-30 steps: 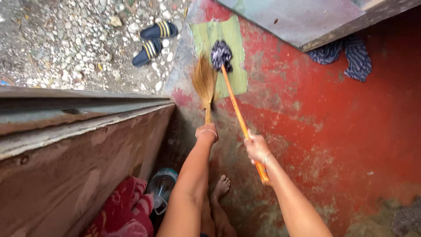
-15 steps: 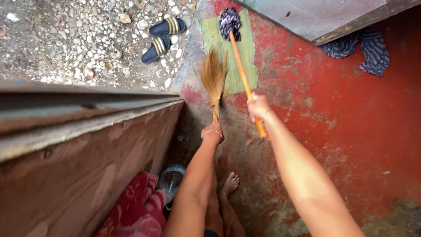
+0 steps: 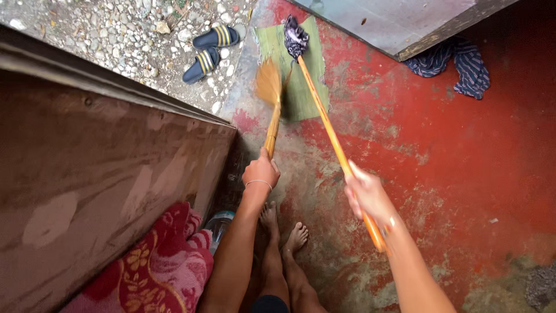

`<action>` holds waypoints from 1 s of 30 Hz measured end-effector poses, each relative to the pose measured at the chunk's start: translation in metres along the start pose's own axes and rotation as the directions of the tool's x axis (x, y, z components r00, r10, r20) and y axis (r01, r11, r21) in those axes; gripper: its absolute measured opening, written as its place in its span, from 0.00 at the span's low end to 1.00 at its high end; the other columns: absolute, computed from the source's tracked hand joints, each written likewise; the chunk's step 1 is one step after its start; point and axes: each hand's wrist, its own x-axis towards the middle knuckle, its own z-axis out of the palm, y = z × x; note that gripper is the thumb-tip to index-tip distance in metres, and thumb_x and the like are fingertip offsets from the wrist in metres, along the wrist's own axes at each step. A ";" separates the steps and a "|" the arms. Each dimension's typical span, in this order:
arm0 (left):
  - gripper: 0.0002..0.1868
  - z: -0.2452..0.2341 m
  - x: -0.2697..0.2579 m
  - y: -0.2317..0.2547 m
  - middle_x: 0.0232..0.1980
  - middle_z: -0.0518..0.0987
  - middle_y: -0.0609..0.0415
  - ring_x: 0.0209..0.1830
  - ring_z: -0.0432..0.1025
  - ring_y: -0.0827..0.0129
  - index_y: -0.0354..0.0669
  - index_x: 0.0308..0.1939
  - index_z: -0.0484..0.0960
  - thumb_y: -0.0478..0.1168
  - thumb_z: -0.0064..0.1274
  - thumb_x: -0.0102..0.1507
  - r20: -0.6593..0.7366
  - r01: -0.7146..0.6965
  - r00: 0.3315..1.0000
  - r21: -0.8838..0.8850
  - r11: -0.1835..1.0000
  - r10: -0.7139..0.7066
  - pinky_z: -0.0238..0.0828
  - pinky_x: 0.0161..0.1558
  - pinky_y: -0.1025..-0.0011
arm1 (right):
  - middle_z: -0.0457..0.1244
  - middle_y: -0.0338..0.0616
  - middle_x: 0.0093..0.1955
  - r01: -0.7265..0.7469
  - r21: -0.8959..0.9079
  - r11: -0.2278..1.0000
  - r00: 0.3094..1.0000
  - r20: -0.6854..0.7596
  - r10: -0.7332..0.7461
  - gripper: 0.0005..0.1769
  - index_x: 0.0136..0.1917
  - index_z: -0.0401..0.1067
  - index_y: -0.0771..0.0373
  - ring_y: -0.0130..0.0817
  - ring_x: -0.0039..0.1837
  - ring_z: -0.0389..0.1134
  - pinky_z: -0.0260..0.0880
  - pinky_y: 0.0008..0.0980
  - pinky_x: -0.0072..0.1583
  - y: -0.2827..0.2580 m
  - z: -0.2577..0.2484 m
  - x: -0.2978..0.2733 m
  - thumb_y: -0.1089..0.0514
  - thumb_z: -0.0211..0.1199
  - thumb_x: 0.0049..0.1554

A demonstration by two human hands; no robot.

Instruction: The person uses a long-handled brush and a cloth-wrapped stick to scrub and wipe the red floor near a doorway, moving the items across a wet patch.

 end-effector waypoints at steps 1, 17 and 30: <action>0.23 -0.010 -0.008 0.006 0.45 0.82 0.33 0.47 0.78 0.36 0.49 0.66 0.68 0.50 0.44 0.68 -0.033 -0.011 0.999 -0.012 1.000 0.011 0.76 0.48 0.44 | 0.53 0.36 0.28 -0.029 0.000 1.000 0.999 -0.015 0.029 0.36 0.83 0.49 0.46 0.23 0.23 0.51 0.55 0.27 0.24 0.002 -0.002 -0.022 0.52 0.52 0.63; 0.29 0.085 0.055 0.019 0.56 0.81 0.37 0.55 0.78 0.45 0.39 0.72 0.64 0.42 0.43 0.68 0.061 -0.011 0.998 0.076 0.997 0.006 0.76 0.54 0.53 | 0.53 0.38 0.31 -0.247 -0.031 0.969 0.969 0.015 0.247 0.38 0.83 0.47 0.43 0.25 0.25 0.52 0.58 0.30 0.25 0.079 0.001 -0.068 0.53 0.53 0.62; 0.20 0.075 0.102 0.023 0.63 0.80 0.47 0.64 0.75 0.55 0.46 0.60 0.81 0.40 0.55 0.63 0.302 -0.009 0.951 0.240 0.971 -0.066 0.74 0.60 0.60 | 0.55 0.37 0.29 -0.216 -0.144 0.966 0.974 0.036 0.223 0.34 0.81 0.53 0.43 0.27 0.25 0.55 0.59 0.32 0.25 0.083 0.006 0.064 0.53 0.53 0.63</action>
